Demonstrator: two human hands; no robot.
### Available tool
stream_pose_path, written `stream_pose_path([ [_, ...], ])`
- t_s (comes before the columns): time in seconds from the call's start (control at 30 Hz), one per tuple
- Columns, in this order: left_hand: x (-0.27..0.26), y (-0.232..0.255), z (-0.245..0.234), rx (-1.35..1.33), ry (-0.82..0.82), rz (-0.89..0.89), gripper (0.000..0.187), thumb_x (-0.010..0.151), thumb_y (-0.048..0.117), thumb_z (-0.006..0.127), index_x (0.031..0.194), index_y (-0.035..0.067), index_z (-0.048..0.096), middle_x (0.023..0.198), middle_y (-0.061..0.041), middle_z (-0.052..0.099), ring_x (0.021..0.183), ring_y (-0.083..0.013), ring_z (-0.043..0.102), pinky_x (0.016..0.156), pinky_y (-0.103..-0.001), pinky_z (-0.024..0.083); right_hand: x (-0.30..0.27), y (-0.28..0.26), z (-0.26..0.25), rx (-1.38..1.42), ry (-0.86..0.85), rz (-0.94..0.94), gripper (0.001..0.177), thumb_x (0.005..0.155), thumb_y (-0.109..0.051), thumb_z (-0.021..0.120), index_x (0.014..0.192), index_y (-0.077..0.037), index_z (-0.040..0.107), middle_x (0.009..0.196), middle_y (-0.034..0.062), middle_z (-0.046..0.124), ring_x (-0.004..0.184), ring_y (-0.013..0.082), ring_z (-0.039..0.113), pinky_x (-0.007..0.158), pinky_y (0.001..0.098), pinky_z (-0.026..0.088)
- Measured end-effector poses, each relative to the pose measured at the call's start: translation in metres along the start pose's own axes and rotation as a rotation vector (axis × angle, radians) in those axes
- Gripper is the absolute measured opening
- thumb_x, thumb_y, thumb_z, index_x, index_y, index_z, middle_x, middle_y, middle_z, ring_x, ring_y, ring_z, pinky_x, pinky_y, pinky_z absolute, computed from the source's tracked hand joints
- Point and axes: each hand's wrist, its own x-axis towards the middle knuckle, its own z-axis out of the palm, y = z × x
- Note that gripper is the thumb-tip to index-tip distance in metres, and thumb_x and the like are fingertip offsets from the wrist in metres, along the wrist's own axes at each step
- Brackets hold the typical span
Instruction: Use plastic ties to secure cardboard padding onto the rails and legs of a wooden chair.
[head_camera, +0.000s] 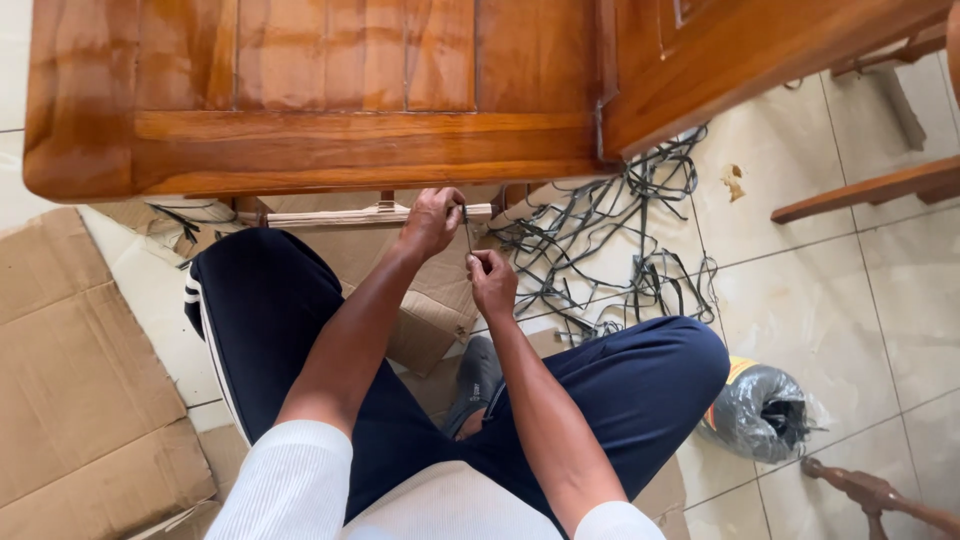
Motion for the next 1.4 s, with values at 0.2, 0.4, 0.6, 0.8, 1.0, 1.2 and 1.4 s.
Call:
stream_pose_path([
  [0.2,-0.018,0.042,-0.016,-0.088,0.026,0.136,0.025,0.094,0.023,0.072,0.110,0.005,0.067,0.110,-0.015,0.067,0.111,-0.0350,0.060,0.095,-0.046,0.049,-0.004,0.042,-0.023,-0.127,-0.106,0.058,0.021,0.092,-0.024,0.068,0.100,-0.006,0.077,0.082,0.0092,0.079,0.072,0.0165,0.077,0.070,0.0310,0.058],
  [0.4,-0.039,0.080,-0.008,0.146,0.175,0.473,0.031,0.089,0.030,0.075,0.113,0.010,0.070,0.115,-0.010,0.064,0.115,-0.0318,0.058,0.112,-0.056,0.034,-0.010,0.082,-0.048,-0.357,-0.156,0.052,0.028,0.087,-0.029,0.070,0.107,-0.010,0.079,0.097,0.0135,0.078,0.094,0.0301,0.074,0.085,0.0404,0.057],
  [0.6,-0.055,0.078,0.026,0.178,0.068,0.538,0.025,0.092,0.027,0.072,0.110,0.011,0.070,0.117,-0.009,0.065,0.114,-0.0307,0.059,0.107,-0.047,0.045,-0.013,0.111,-0.071,-0.522,-0.224,0.141,0.035,0.086,-0.034,0.073,0.112,-0.011,0.076,0.110,0.0150,0.076,0.109,0.0326,0.069,0.095,0.0434,0.053],
  [0.8,-0.074,0.068,0.059,0.149,-0.418,0.428,0.020,0.096,0.031,0.069,0.099,0.012,0.072,0.103,-0.008,0.068,0.105,-0.0294,0.062,0.089,-0.042,0.054,-0.008,0.133,-0.096,-0.585,-0.124,0.297,0.050,0.086,-0.037,0.074,0.130,-0.015,0.065,0.130,0.0203,0.064,0.123,0.0378,0.060,0.102,0.0455,0.049],
  [1.0,-0.085,0.055,0.077,0.229,-0.649,0.321,0.023,0.091,0.034,0.068,0.100,0.013,0.074,0.109,-0.008,0.069,0.111,-0.0315,0.062,0.089,-0.046,0.052,0.014,0.192,-0.116,-0.453,0.070,0.359,0.058,0.087,-0.027,0.072,0.143,-0.024,0.058,0.135,0.0185,0.058,0.124,0.0361,0.056,0.100,0.0509,0.047],
  [1.2,-0.083,0.059,0.078,0.253,-0.672,0.273,0.021,0.093,0.033,0.067,0.100,0.014,0.074,0.107,-0.009,0.071,0.109,-0.0335,0.064,0.090,-0.047,0.052,0.031,0.212,-0.129,0.315,0.117,0.659,0.056,0.095,-0.013,0.055,0.150,-0.020,0.048,0.116,0.0072,0.068,0.085,0.0147,0.066,0.056,0.0309,0.053],
  [1.4,-0.082,0.056,0.083,0.216,-0.636,0.255,0.021,0.093,0.032,0.067,0.100,0.013,0.073,0.105,-0.011,0.072,0.106,-0.0350,0.065,0.088,-0.048,0.053,0.041,0.191,-0.154,0.563,0.393,0.373,0.035,0.100,-0.013,0.064,0.133,-0.005,0.072,0.089,0.0022,0.066,0.069,0.0094,0.052,0.048,0.0227,0.038],
])
